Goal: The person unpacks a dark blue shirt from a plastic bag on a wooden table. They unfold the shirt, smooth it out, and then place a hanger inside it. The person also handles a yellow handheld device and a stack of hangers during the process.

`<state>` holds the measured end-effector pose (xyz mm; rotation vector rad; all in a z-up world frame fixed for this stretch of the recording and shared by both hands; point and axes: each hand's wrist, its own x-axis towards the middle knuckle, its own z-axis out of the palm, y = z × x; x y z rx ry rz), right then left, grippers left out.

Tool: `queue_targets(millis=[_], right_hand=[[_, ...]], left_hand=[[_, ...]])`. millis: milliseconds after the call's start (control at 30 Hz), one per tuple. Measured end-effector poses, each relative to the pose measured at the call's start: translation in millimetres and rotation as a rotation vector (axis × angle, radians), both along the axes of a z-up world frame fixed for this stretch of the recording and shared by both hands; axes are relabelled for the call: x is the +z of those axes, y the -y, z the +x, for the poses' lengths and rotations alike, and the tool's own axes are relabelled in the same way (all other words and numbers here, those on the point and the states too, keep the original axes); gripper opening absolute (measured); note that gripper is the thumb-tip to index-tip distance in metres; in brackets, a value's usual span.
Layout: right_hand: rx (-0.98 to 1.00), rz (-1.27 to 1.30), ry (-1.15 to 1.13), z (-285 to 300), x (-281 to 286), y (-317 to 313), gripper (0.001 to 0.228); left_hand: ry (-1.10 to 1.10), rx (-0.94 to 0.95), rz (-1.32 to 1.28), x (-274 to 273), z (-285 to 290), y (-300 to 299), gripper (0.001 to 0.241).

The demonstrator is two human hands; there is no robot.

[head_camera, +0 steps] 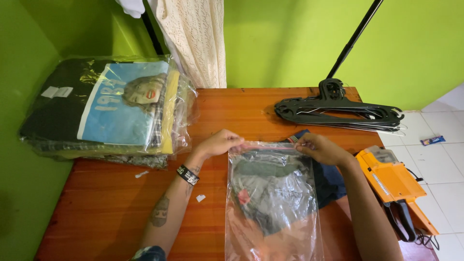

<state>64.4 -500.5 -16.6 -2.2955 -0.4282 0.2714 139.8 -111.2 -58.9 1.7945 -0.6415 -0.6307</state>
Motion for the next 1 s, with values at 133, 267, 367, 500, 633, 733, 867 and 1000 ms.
queue_targets(millis=[133,267,367,500,633,733,867,1000], right_hand=[[0.003,-0.008,-0.016,-3,7,-5,0.022],[-0.032,-0.031,-0.052,-6,14,-9,0.021],[-0.007,-0.025,-0.002,-8,24,-13,0.020],[0.064,-0.065,0.110,-8,28,-14,0.019],[0.051,-0.050,0.058,-5,20,-12,0.017],[0.003,-0.007,-0.014,-2,10,-8,0.018],[0.018,0.028,-0.035,-3,11,-8,0.019],[0.073,0.016,-0.052,-7,20,-13,0.020]], left_hand=[[-0.128,0.005,-0.048,2,-1,1,0.035],[-0.180,0.014,-0.076,6,-4,1,0.036],[-0.158,0.024,-0.073,8,-5,0,0.036],[-0.099,0.009,-0.059,12,-4,-2,0.035],[-0.060,-0.019,-0.050,16,-5,-4,0.034],[0.044,-0.033,-0.018,28,-11,-5,0.032],[0.217,-0.066,0.089,54,-24,-3,0.030],[0.114,-0.036,0.135,57,-29,2,0.030]])
